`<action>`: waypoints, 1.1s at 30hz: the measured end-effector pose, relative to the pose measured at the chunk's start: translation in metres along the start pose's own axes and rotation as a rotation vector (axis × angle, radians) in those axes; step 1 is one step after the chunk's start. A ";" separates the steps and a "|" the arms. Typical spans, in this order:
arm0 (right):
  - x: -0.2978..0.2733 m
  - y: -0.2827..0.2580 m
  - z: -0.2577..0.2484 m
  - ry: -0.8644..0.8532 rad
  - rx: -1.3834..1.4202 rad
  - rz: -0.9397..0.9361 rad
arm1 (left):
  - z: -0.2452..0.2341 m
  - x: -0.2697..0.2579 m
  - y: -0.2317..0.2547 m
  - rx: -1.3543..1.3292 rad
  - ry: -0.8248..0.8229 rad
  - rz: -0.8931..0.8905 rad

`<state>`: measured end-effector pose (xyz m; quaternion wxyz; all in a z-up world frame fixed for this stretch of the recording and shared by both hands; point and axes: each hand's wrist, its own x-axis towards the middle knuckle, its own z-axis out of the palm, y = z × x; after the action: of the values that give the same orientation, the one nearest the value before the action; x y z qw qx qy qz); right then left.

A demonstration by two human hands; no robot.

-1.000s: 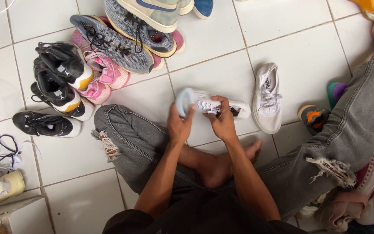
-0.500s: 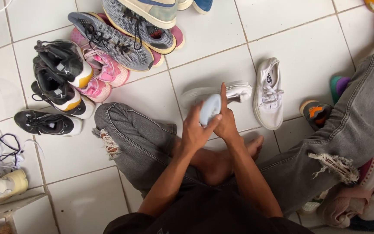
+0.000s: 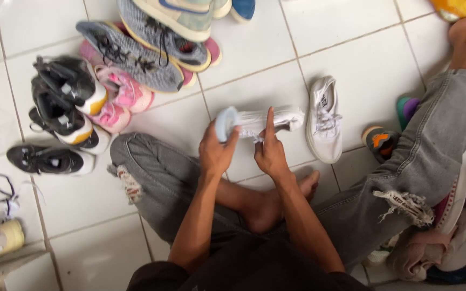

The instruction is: The person sits on a tiled floor surrounded by many shoes and uses a light blue brush to scrub the sole and upper of a white sneaker. They then switch to the second white sneaker and continue scrubbing the upper and laces with the same brush.

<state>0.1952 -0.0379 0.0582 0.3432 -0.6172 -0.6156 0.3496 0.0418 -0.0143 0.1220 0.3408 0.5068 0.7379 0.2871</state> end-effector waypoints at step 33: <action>0.021 -0.002 -0.054 -0.145 0.275 0.504 | 0.029 -0.029 -0.029 0.016 -0.189 0.404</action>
<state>0.2399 -0.0165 0.0876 0.2812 -0.6719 -0.4126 0.5471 0.0557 -0.0487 0.0882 0.3401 0.6718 0.5883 0.2948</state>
